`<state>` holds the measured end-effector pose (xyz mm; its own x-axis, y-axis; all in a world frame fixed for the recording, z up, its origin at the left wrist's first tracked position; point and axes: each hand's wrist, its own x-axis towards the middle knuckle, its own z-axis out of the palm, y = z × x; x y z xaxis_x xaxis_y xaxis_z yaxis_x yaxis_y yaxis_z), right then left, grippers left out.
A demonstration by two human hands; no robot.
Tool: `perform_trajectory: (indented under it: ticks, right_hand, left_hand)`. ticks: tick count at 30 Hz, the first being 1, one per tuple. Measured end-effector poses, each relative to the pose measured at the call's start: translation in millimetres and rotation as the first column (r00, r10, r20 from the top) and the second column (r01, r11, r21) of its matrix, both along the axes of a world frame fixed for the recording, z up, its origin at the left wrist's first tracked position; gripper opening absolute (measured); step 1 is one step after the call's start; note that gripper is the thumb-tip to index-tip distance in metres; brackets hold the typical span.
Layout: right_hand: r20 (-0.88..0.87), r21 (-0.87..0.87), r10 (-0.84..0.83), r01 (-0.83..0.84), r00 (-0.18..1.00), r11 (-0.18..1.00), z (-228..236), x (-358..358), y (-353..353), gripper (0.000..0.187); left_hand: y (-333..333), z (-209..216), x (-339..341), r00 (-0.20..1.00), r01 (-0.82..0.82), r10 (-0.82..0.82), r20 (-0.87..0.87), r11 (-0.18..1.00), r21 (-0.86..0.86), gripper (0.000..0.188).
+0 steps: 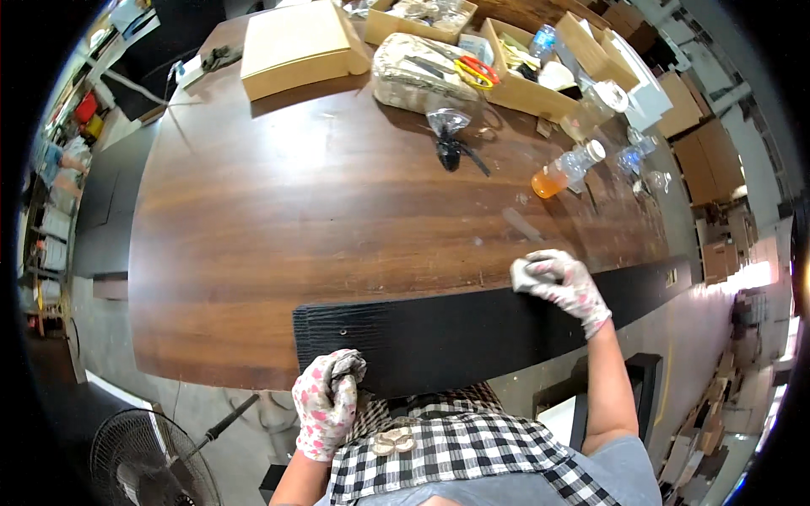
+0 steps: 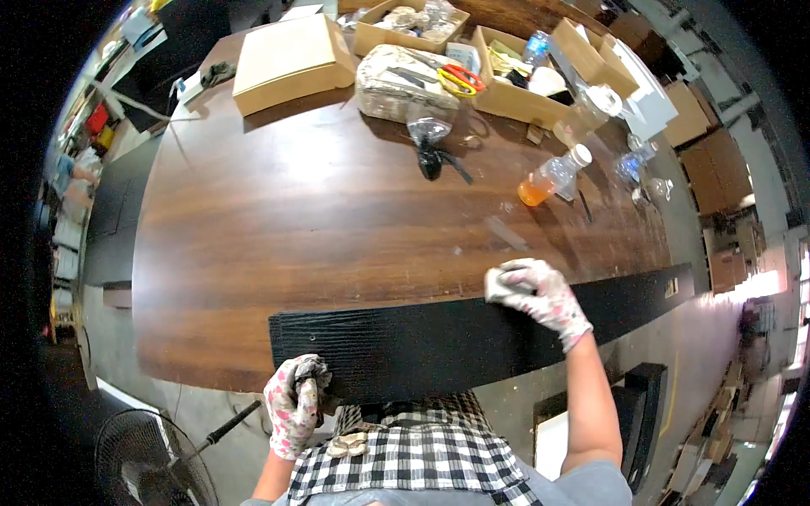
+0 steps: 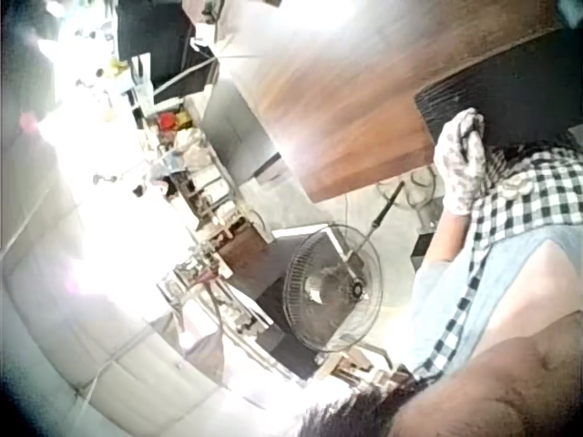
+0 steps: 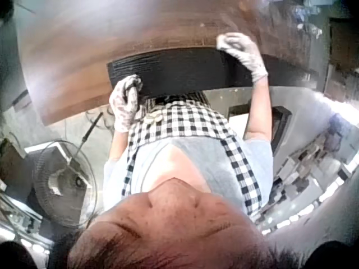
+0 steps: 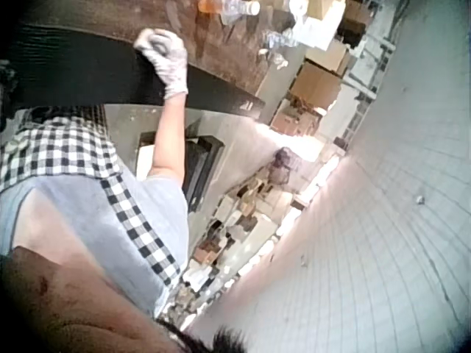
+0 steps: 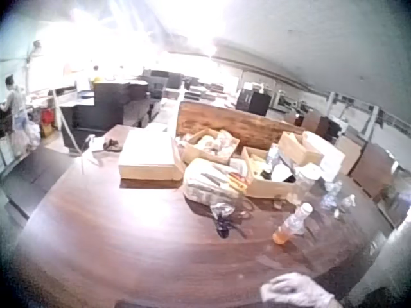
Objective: Wiping a black wooden board with a cloth and liquid in a furniture manufacturing facility.
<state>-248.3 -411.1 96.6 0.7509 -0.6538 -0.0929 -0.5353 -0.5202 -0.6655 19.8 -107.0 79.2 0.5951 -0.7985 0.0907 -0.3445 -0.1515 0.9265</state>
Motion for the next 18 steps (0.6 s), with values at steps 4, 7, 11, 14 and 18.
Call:
perform_trajectory:
  ticks: [4,7,11,14,18]
  right_hand:
    - [0.119,-0.153,0.153,-0.134,0.981,0.979,1,41,19,0.031]
    - [0.165,-0.278,0.367,-0.313,0.916,0.908,-12,86,48,0.030]
    - [0.114,-0.228,0.311,-0.280,0.943,0.932,-21,27,11,0.032]
    - [0.047,-0.238,0.099,-0.085,0.994,0.968,-15,-83,-51,0.031]
    - [0.062,-0.254,-0.045,0.059,0.997,0.965,-9,-162,-99,0.029]
  left_hand:
    - [-9,5,1,0.986,0.093,-0.068,-0.154,0.982,0.166,0.029]
    - [-38,20,-18,0.981,0.186,-0.174,-0.088,0.972,0.145,0.029]
    - [-55,25,-52,0.972,0.216,-0.196,-0.133,0.963,0.159,0.032]
    - [-77,20,-90,0.980,0.163,-0.133,-0.148,0.963,0.214,0.030]
    - [-136,21,-164,0.964,0.249,-0.226,-0.138,0.951,0.183,0.029]
